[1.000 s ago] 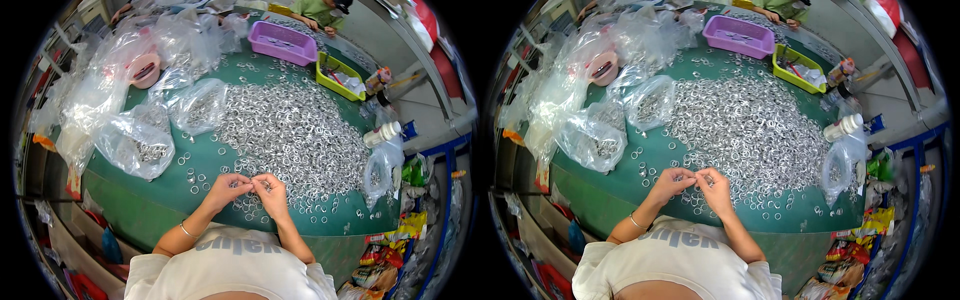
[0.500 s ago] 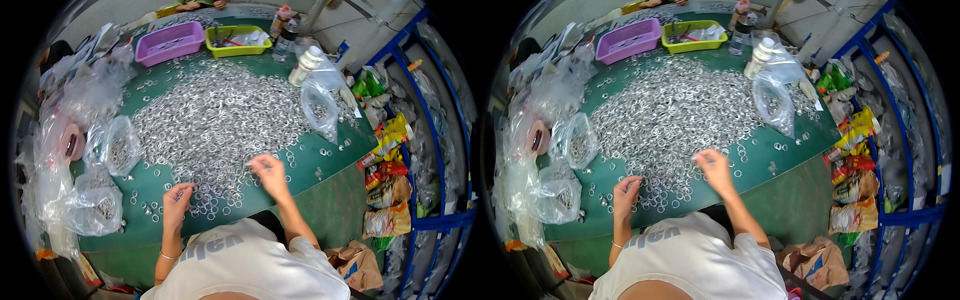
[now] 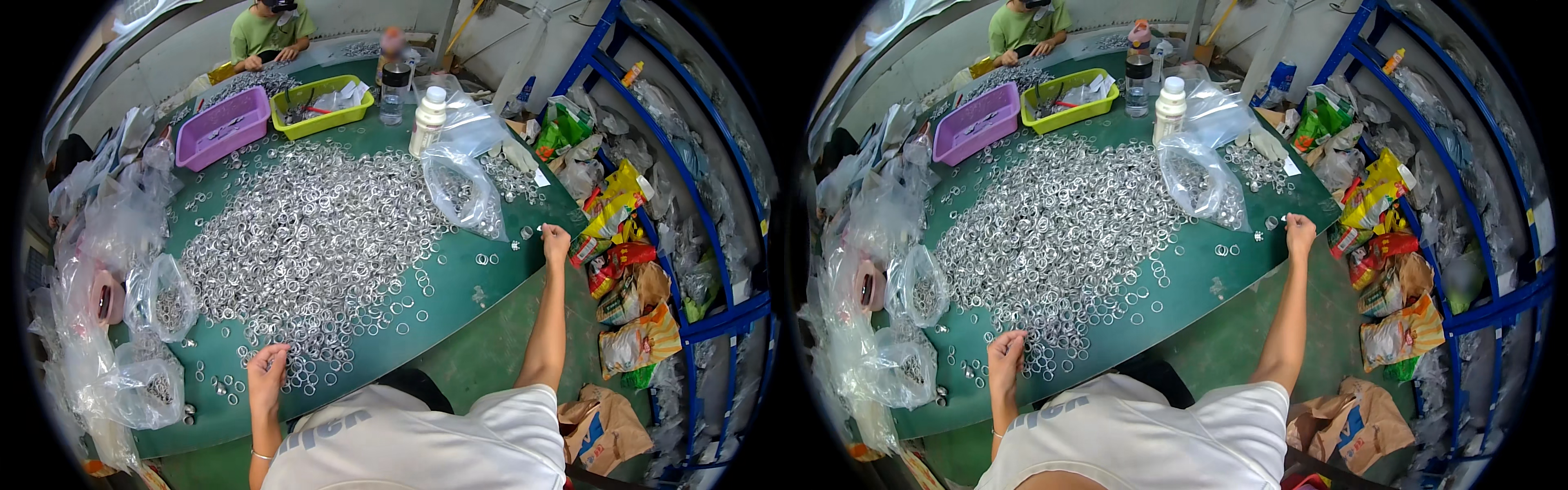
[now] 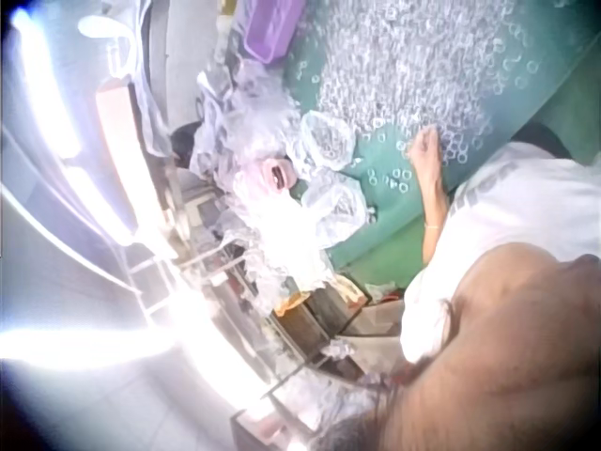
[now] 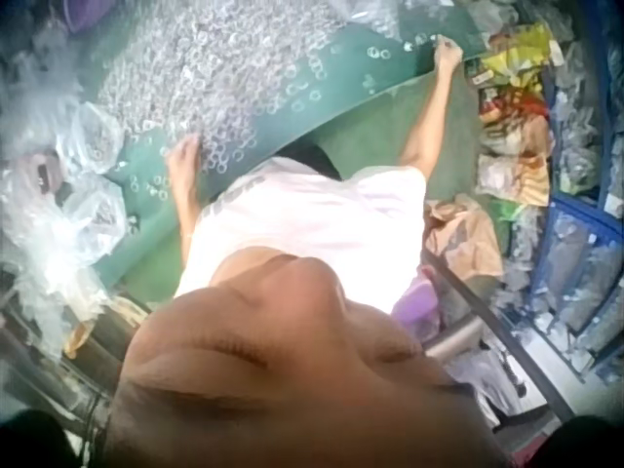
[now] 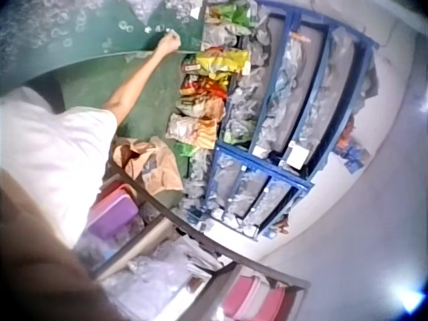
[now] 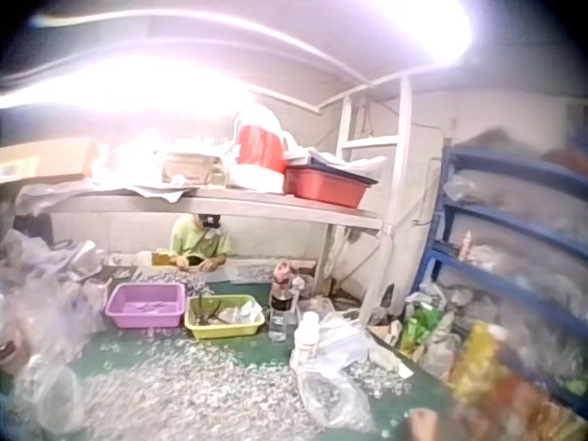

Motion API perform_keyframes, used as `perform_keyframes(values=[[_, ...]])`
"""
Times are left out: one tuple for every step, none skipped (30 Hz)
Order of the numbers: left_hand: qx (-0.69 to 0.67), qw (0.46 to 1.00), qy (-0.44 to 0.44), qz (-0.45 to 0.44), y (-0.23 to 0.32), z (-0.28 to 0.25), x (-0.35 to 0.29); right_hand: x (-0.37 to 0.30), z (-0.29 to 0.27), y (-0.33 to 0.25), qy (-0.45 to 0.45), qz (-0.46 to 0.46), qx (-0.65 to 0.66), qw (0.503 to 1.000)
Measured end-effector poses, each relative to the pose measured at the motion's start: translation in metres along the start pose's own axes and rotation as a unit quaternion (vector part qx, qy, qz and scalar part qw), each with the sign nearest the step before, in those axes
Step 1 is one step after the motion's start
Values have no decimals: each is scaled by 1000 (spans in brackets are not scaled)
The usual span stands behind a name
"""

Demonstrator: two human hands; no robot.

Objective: The person sorts small metal rings from a large pile on a green workbench by hand, gathers several items, and then moves to a storage shelf to place them into plastic bags.

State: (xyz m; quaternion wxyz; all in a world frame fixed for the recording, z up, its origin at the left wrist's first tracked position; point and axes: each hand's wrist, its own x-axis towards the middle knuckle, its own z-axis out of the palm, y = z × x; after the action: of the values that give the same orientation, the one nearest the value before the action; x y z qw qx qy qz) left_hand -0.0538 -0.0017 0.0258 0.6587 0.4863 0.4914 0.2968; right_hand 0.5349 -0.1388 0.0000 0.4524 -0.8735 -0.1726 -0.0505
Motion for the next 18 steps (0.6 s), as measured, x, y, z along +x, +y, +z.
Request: perform_keyframes(values=[[3,1000,5,0,0,2,-1,10,4,1,-9,4,-14,1000],[1,1000,1,2,-1,3,-1,18,8,3,-17,8,-28,999],[-2,1000,-3,4,-2,5,-1,25,11,5,-30,6,-38,999],[-5,1000,-5,4,-3,6,-1,30,17,8,-45,5,-48,998],[-2,1000,-5,3,-2,8,-2,34,22,11,-59,3,-58,997],[0,1000,-6,2,-2,11,-2,37,25,16,-70,0,-73,995],[4,1000,-4,-1,-2,12,-3,38,29,17,-68,-21,-99,993],[4,1000,-4,-2,-1,14,-4,37,32,18,-65,-41,-126,989],[4,1000,-4,-4,-1,16,-4,37,33,20,-60,-62,-154,984],[5,1000,-5,-6,-1,17,-4,38,32,21,-61,-56,-147,986],[10,1000,-1,-7,-1,18,-5,33,31,11,-14,-58,-123,991],[16,1000,1,-9,-2,20,-5,25,28,2,34,-59,-99,993],[21,1000,1,-10,-2,22,-4,19,25,-3,84,-59,-76,992],[-14,999,-15,-34,-1,25,-1,15,23,0,54,-30,24,998],[-48,997,-32,-58,-1,28,2,7,21,-1,8,-40,34,999],[-81,992,-45,-84,-1,30,4,-11,21,-14,-42,-48,46,997],[-94,990,-61,-84,-2,33,5,-29,18,-30,-92,-56,57,992],[-105,988,-77,-85,-1,39,6,-46,14,-43,-98,-95,21,990]])
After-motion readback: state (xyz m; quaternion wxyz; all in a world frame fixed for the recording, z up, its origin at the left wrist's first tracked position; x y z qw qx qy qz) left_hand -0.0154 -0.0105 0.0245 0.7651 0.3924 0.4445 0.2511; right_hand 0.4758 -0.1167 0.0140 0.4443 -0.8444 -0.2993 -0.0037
